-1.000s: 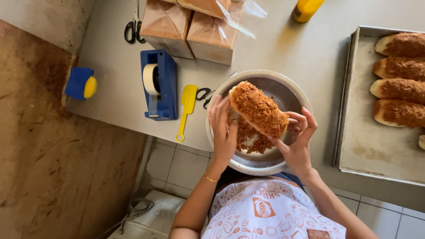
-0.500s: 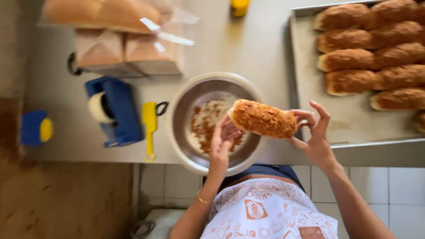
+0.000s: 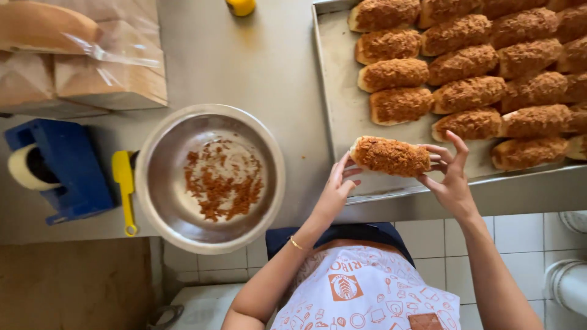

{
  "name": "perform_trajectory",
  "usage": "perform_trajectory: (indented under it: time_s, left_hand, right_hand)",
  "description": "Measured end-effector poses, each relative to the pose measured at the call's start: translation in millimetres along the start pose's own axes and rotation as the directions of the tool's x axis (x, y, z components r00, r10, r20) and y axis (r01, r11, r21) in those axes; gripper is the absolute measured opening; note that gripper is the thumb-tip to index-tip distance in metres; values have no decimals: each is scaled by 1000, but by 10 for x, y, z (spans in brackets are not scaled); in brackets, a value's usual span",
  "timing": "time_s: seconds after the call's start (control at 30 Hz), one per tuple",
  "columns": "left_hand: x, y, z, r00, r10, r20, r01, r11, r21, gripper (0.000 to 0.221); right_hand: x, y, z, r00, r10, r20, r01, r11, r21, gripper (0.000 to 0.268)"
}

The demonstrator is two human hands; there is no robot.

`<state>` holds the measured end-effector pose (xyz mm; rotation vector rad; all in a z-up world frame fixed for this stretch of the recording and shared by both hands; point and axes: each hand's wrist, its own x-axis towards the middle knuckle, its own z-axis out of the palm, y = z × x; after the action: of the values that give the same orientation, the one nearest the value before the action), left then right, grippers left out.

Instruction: Applying sauce and meat floss toppings to bread buns in a bakery production area.

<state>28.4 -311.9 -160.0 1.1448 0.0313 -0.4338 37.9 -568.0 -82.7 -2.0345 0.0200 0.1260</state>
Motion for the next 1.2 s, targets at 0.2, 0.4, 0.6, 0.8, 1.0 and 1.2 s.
perform_trajectory:
  time_s: [0.2,0.4,0.6,0.8,1.0,1.2]
  left_hand:
    - [252,-523,103,991,-95,-90,81,985,-154,87]
    - [294,-584,80,956,-274,-103,261,957,-126,100]
    - [270,-524,11,959,-278,-58,280,960,12,105]
    - [219,-308,60,944,-330,-31,331,933,143,99]
    - [211,-338,97,944,-330,-12,329,936,125,101]
    - [355,-594,165,970,-244,15,242,966,93,107]
  right_hand:
    - [157,596,-78,999,-33,8,33,996,81,111]
    - [254,685,-93,999,17,43,-18,1000,13,107]
    - [308,506,-101,995,78,56,-75,996,-54,108]
    - [168,350,-77,997,78,-27,-79,996,-34,105]
    - [-125,348,94,956,263,-129,-271,962,-42,72]
    - [-26,251,168,952,240,-191,-214,966,148,80]
